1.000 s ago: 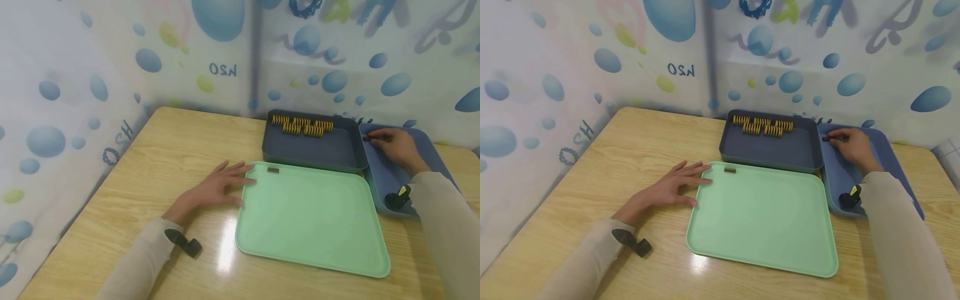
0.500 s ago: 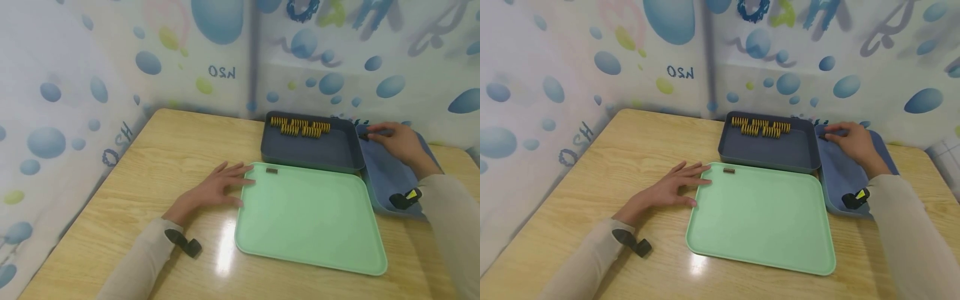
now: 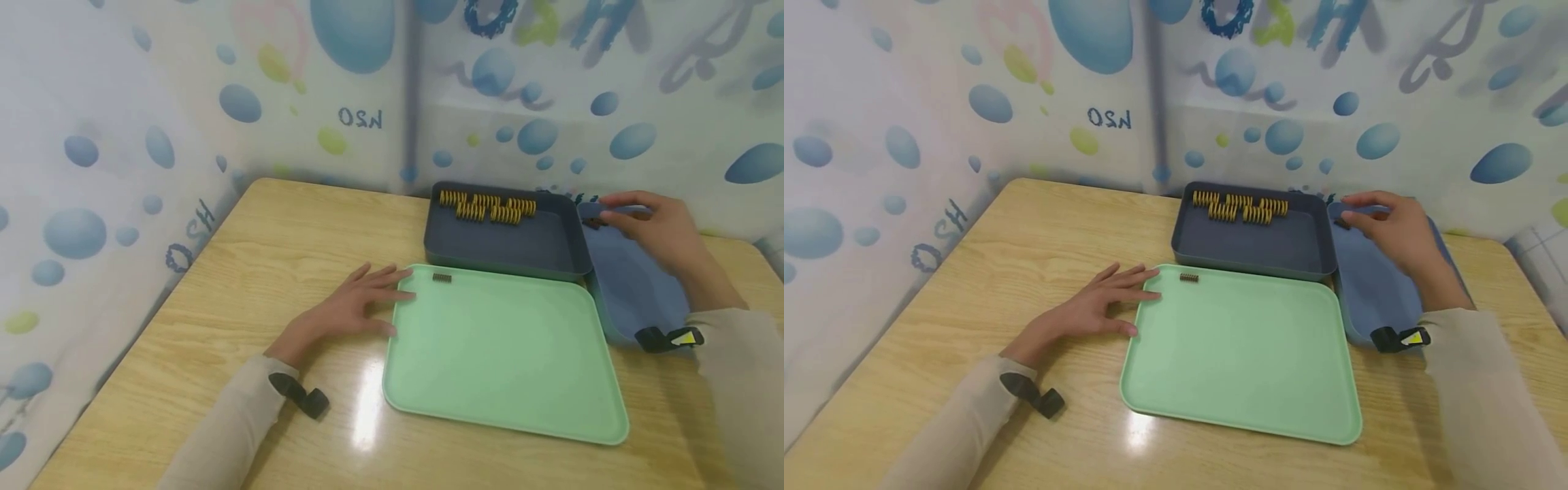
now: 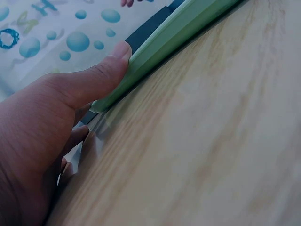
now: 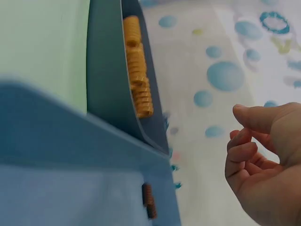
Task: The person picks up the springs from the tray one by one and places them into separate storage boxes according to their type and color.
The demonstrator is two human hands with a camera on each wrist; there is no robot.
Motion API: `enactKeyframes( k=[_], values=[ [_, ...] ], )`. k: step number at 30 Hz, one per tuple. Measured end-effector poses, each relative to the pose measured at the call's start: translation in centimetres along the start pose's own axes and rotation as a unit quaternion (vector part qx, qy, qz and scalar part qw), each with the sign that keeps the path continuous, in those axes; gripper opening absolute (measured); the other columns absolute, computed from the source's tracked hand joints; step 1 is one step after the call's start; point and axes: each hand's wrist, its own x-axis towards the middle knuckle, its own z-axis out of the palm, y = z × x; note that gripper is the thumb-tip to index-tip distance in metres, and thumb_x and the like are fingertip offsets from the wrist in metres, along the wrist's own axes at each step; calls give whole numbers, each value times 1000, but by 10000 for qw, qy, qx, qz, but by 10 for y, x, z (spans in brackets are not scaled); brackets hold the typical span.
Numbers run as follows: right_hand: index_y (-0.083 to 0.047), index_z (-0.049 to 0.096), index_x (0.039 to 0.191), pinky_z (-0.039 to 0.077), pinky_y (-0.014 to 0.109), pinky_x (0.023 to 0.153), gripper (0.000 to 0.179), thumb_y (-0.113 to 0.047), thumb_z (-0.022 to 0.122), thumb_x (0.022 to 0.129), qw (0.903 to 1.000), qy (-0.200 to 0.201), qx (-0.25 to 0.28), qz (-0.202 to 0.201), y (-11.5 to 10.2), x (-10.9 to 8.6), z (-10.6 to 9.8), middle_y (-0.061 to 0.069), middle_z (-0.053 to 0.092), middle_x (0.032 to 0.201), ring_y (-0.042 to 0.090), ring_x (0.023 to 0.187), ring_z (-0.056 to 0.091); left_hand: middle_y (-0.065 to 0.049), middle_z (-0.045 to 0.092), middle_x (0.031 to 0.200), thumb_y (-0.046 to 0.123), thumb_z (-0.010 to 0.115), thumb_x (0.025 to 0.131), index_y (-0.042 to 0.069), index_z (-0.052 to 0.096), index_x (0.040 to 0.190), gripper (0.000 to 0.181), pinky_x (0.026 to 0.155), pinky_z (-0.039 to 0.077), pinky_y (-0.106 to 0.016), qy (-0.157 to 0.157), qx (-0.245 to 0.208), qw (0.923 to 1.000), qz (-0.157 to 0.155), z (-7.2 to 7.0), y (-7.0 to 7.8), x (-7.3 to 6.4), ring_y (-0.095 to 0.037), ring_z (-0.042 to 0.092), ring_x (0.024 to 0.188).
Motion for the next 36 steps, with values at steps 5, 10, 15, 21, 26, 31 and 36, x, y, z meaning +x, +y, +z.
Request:
enactKeyframes(
  k=[5, 10, 15, 21, 26, 31, 36],
  values=[
    [-20, 63, 126, 44, 14, 66, 42, -39, 66, 89, 9997, -78, -136, -185, -16, -10, 11, -9, 58, 117, -5, 89, 58, 3, 28, 155, 50, 69, 83, 25, 53, 139, 63, 113, 0, -53, -8, -41, 10000, -44, 0, -1, -1, -24, 17, 144],
    [-17, 62, 126, 44, 16, 68, 38, -34, 65, 92, 9982, -157, -56, -583, -30, -17, 31, -7, 59, 118, -1, 91, 59, 3, 28, 155, 49, 69, 83, 25, 53, 139, 63, 113, 0, -54, 5, -23, 10000, -23, 0, -2, -1, -24, 17, 144],
    [-20, 62, 125, 43, 22, 63, 37, -36, 63, 92, 9966, -299, -178, -746, -39, -22, 47, -1, 60, 116, 8, 88, 57, 2, 28, 155, 48, 70, 83, 25, 53, 139, 63, 113, 1, -55, 22, 11, 10000, 52, 1, -2, 1, -25, 17, 144],
    [-24, 62, 123, 40, 30, 56, 34, -38, 63, 92, 9953, -376, -196, -868, -46, -27, 63, 1, 63, 107, 22, 83, 60, 3, 27, 155, 51, 68, 83, 26, 52, 139, 63, 113, 1, -55, -3, 16, 10000, 63, 1, 0, 2, -24, 17, 144],
    [-24, 63, 122, 39, 30, 55, 31, -34, 63, 93, 9924, -521, -67, -1114, -52, -29, 77, 4, 66, 104, 21, 82, 61, 3, 28, 155, 51, 68, 83, 26, 53, 139, 63, 113, 2, -55, 7, 32, 10000, 68, 0, 1, 2, -24, 18, 144],
    [-21, 64, 121, 41, 30, 54, 29, -29, 63, 94, 9888, -789, 173, -1258, -60, -32, 94, 3, 64, 109, 22, 81, 61, 2, 28, 155, 49, 69, 83, 25, 54, 138, 63, 112, 2, -55, 20, 24, 10000, 77, -1, 0, 2, -25, 19, 143],
    [-13, 63, 123, 48, 27, 61, 29, -19, 63, 94, 9799, -1019, 728, -1554, -70, -33, 111, 11, 62, 114, 23, 84, 63, 1, 29, 155, 47, 71, 82, 24, 54, 138, 63, 112, 2, -56, 21, 17, 10000, 79, -1, 0, 1, -26, 19, 143]
  ],
)
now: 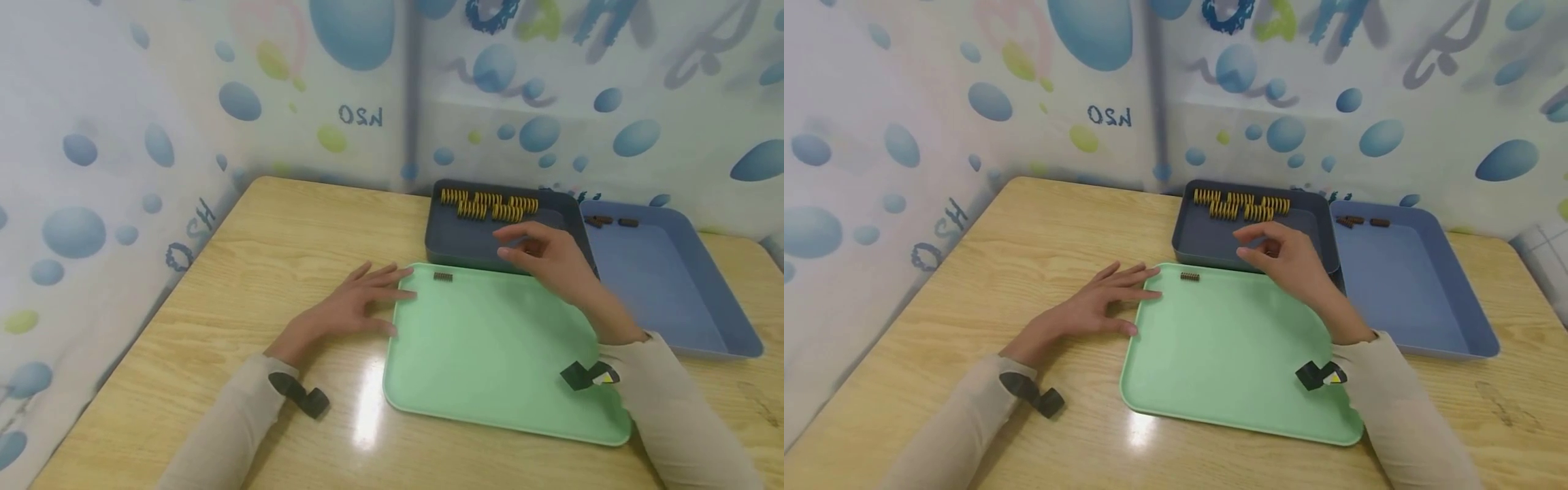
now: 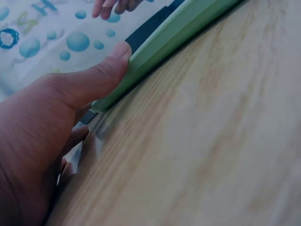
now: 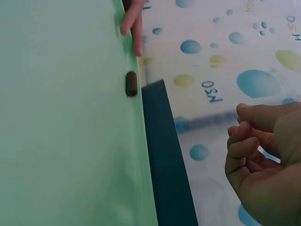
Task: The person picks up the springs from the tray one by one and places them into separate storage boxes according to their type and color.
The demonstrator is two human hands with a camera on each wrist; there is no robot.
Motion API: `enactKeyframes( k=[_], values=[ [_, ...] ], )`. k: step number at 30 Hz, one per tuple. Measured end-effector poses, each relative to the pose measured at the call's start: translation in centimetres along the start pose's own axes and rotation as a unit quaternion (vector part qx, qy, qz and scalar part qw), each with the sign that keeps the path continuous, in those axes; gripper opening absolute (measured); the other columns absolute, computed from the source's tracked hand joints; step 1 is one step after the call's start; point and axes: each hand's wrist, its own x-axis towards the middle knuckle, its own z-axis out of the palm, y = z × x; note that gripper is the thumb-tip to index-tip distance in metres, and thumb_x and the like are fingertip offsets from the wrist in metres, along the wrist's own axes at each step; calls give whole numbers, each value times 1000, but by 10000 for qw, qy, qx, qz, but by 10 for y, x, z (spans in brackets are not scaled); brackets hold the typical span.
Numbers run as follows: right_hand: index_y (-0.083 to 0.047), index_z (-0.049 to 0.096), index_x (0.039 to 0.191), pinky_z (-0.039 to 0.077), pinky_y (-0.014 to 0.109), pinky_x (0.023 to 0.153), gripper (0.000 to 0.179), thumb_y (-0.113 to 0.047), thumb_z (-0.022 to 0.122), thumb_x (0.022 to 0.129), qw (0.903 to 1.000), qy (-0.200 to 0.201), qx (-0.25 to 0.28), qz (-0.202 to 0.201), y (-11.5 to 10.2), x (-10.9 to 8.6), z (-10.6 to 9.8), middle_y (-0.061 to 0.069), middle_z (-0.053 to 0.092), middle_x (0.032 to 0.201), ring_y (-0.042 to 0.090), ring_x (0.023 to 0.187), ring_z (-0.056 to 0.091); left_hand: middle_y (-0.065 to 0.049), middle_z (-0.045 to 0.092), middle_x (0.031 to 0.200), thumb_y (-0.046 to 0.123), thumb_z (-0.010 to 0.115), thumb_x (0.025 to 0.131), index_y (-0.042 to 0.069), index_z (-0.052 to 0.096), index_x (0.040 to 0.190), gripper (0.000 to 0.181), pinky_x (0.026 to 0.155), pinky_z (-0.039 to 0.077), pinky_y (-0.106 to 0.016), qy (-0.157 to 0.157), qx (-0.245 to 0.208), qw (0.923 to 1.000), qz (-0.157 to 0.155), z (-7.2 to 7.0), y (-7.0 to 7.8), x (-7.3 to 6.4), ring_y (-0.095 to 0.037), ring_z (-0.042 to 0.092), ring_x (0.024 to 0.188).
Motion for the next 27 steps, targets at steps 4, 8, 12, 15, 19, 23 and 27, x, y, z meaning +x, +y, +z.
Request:
enactKeyframes(
  k=[4, 8, 12, 15, 19, 23, 27],
  values=[
    [-9, 62, 124, 51, 30, 65, 31, -16, 64, 94, 9992, -82, 374, -96, -5, 4, 14, 13, 62, 116, 23, 84, 64, 2, 28, 155, 48, 70, 83, 24, 53, 139, 63, 112, 1, -55, -22, -8, 10000, -33, 0, 0, 0, -25, 18, 143],
    [-7, 62, 124, 51, 33, 62, 31, -15, 64, 93, 9984, -155, 537, -113, -6, 8, 29, 12, 63, 113, 25, 82, 65, 2, 28, 155, 50, 67, 84, 25, 52, 139, 62, 113, 1, -55, -49, 16, 10000, -69, 1, -1, 0, -25, 17, 144],
    [-8, 64, 121, 47, 33, 55, 30, -18, 65, 93, 9979, -213, 596, -143, -6, 9, 45, 9, 66, 104, 30, 75, 64, 2, 28, 155, 50, 67, 85, 25, 52, 139, 62, 112, 1, -55, -39, 9, 10000, -73, 1, -1, 0, -26, 18, 143],
    [-8, 64, 120, 45, 32, 51, 30, -19, 66, 92, 9974, -277, 646, -143, -5, 8, 55, 10, 66, 105, 30, 72, 63, 2, 28, 155, 49, 68, 84, 24, 52, 139, 62, 112, 1, -55, -65, 4, 10000, -68, 0, 0, 0, -26, 18, 143],
    [-7, 64, 121, 45, 32, 50, 31, -16, 66, 92, 9961, -429, 766, -47, -2, 6, 65, 12, 64, 112, 28, 71, 65, 2, 27, 155, 49, 67, 85, 24, 52, 139, 62, 113, 1, -55, -117, -4, 9999, -93, 0, 0, 1, -25, 18, 144],
    [-9, 64, 123, 45, 31, 49, 32, -15, 67, 92, 9946, -593, 846, 131, 2, 5, 71, 10, 64, 113, 24, 71, 66, 3, 27, 155, 50, 67, 85, 24, 53, 139, 61, 113, 1, -55, -99, -25, 9999, -108, 1, 0, 1, -25, 18, 143],
    [-12, 64, 123, 44, 28, 49, 33, -16, 68, 91, 9959, -624, 649, 132, 9, 6, 76, 8, 63, 114, 18, 69, 67, 3, 27, 155, 50, 67, 85, 25, 53, 139, 61, 113, 1, -54, -71, -13, 9999, -96, 1, 0, 1, -24, 17, 144]
  ],
)
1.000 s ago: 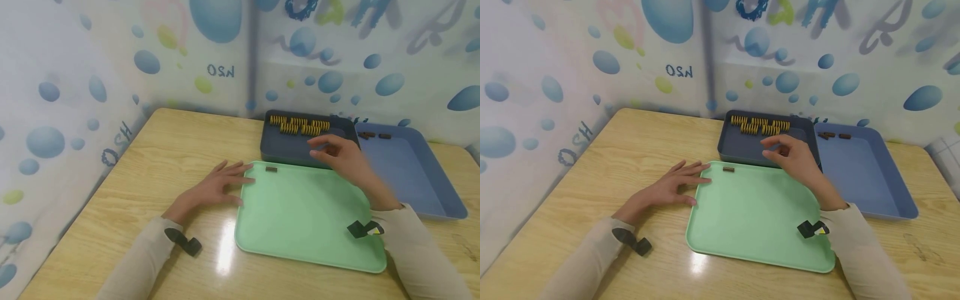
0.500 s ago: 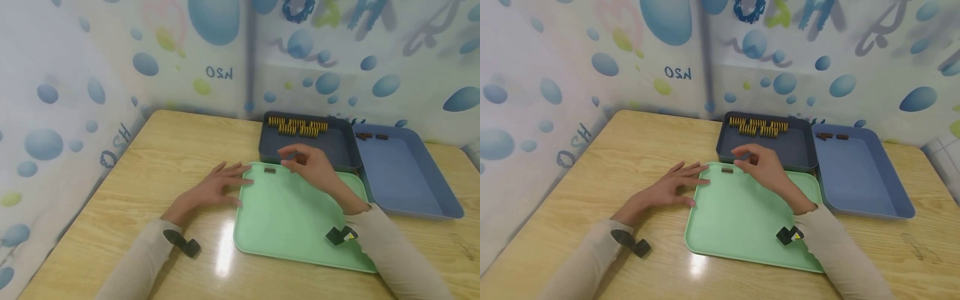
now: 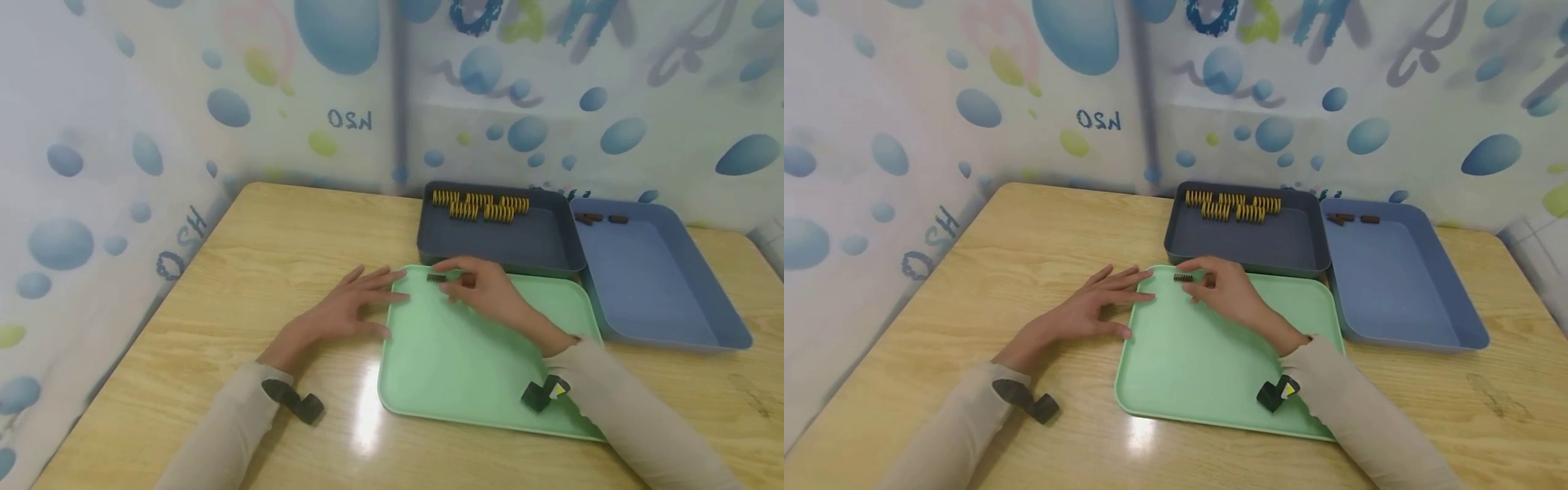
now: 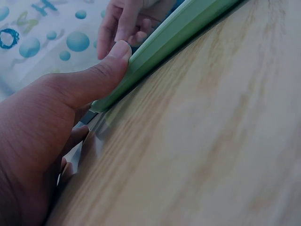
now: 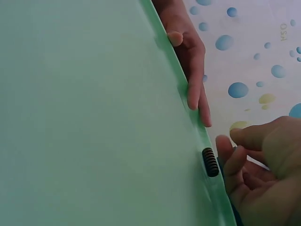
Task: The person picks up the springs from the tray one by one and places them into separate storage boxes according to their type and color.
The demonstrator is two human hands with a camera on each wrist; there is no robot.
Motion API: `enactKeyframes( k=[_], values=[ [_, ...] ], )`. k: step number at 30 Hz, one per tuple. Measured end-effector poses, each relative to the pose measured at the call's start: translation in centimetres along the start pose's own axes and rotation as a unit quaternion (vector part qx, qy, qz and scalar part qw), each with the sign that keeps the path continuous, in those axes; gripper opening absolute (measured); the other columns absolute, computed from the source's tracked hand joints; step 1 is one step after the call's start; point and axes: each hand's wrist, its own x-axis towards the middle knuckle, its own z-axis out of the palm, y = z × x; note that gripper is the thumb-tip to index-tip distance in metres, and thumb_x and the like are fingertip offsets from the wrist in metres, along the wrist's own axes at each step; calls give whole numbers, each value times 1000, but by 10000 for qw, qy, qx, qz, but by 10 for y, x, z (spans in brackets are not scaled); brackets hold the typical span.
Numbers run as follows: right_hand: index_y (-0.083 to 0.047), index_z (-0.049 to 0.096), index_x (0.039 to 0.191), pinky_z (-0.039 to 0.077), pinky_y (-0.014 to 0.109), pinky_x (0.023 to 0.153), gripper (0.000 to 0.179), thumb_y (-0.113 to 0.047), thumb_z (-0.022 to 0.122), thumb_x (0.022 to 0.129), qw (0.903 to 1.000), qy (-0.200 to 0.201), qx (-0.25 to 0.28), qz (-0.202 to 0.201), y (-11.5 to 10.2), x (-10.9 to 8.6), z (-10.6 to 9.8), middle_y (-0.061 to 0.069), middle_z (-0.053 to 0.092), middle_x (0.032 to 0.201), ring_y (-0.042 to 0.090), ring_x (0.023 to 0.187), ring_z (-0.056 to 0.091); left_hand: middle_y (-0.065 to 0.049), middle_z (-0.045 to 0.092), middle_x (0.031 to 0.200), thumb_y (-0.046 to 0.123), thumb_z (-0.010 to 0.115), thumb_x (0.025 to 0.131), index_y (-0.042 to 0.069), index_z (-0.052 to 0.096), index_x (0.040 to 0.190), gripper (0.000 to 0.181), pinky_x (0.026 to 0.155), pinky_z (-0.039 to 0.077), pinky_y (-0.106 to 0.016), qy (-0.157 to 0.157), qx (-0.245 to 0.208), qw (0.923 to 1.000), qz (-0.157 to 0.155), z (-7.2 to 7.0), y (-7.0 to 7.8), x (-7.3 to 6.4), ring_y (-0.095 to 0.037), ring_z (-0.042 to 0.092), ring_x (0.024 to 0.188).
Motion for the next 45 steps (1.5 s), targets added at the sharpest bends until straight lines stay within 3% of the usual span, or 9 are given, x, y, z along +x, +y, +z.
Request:
enactKeyframes(
  k=[8, 26, 34, 45],
  values=[
    [-13, 64, 123, 49, 30, 59, 33, -16, 68, 90, 9988, 116, -406, -242, 11, 1, 7, 6, 63, 109, 11, 66, 64, 1, 27, 156, 53, 64, 85, 24, 52, 139, 62, 112, 0, -55, 21, 19, 10000, 57, 1, 1, 0, -26, 17, 144],
    [-13, 71, 109, 47, 28, 59, 24, -9, 73, 86, 9901, 785, -1045, -505, 19, 2, 22, 0, 67, 97, 10, 65, 56, -2, 29, 155, 52, 66, 85, 22, 54, 138, 62, 112, 2, -57, 53, 10, 10000, 80, -1, 3, -2, -30, 18, 143],
    [-15, 73, 105, 49, 29, 63, 21, -10, 74, 85, 9904, 583, -1144, -503, 22, 3, 17, -5, 66, 94, 10, 68, 57, 0, 27, 155, 46, 70, 84, 23, 53, 138, 61, 112, 1, -56, -4, -60, 10000, 50, 1, 2, 2, -27, 16, 144],
    [-16, 73, 105, 48, 29, 63, 20, -12, 73, 86, 9908, 401, -1189, -504, 23, 5, 13, -6, 65, 93, 10, 69, 55, -1, 29, 155, 56, 63, 85, 21, 54, 137, 64, 111, 3, -59, 100, -7, 9999, 97, 2, 2, 3, -30, 18, 143]
  ],
)
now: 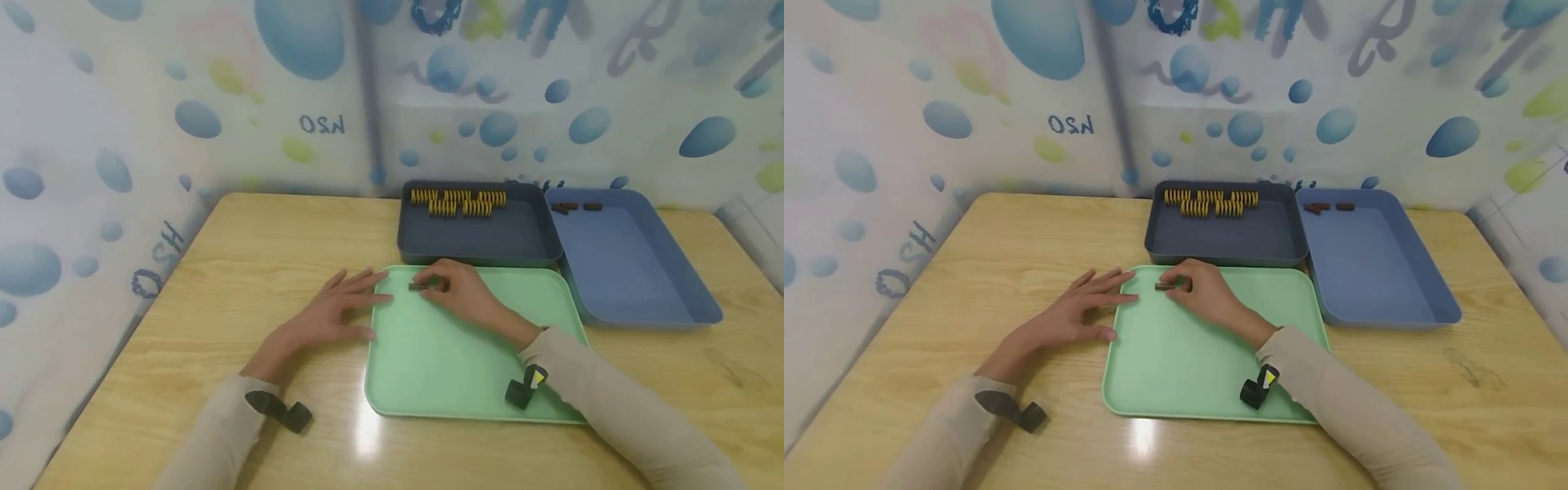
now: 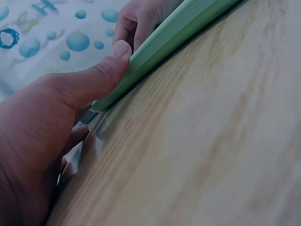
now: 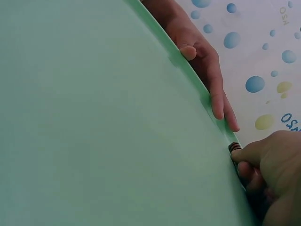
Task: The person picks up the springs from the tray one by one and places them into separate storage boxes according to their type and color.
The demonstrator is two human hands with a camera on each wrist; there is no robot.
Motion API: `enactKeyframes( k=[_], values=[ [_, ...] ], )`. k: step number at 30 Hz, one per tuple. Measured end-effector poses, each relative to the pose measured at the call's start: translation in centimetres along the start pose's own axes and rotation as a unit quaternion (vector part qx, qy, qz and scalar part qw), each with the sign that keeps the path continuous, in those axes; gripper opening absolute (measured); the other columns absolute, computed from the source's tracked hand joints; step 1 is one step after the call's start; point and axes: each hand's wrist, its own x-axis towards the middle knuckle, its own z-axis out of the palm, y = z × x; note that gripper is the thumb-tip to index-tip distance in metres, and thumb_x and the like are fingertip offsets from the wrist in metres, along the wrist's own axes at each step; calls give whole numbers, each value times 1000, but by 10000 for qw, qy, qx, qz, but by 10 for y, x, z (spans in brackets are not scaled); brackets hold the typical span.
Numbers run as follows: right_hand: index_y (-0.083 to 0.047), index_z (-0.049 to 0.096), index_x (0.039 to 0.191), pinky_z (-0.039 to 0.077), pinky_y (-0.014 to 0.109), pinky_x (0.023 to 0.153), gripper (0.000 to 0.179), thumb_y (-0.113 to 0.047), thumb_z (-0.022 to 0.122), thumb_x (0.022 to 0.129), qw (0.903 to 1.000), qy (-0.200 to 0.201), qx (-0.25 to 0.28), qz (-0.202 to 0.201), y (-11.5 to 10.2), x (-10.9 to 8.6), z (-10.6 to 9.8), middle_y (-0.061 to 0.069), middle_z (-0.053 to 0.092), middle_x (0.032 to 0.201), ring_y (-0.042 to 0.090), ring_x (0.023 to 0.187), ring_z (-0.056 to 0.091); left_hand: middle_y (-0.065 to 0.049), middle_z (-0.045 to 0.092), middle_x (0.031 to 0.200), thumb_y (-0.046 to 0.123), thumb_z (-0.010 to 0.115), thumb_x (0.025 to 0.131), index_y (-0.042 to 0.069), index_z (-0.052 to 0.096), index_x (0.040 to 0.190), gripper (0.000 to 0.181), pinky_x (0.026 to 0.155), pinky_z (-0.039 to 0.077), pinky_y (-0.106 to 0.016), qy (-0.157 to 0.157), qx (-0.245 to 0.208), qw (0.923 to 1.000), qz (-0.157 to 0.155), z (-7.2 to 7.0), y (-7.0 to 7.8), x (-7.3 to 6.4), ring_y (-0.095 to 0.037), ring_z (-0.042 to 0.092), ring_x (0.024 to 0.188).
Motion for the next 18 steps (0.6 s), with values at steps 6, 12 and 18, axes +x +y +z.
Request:
enactKeyframes(
  k=[6, 12, 18],
  values=[
    [-15, 73, 104, 47, 29, 62, 20, -11, 74, 85, 10000, -17, -36, -68, -1, 0, -2, -5, 65, 93, 10, 67, 54, 1, 27, 156, 51, 67, 84, 23, 54, 138, 63, 111, 2, -59, -32, -36, 10000, -75, 0, 0, 0, -29, 17, 143],
    [-16, 74, 103, 47, 28, 61, 19, -11, 74, 85, 10000, -25, -59, 5, 1, 1, -1, -7, 65, 91, 9, 66, 53, 0, 27, 156, 49, 68, 84, 23, 54, 138, 62, 111, 2, -59, -36, -23, 10000, -56, 0, 0, 0, -29, 17, 143],
    [-16, 75, 101, 47, 29, 60, 16, -11, 73, 85, 9999, 4, -113, -36, 1, 0, -2, -6, 64, 86, 9, 65, 53, -1, 28, 155, 48, 69, 83, 22, 54, 138, 62, 111, 2, -59, -56, -69, 10000, -28, 1, 0, 1, -31, 17, 143]
  ],
)
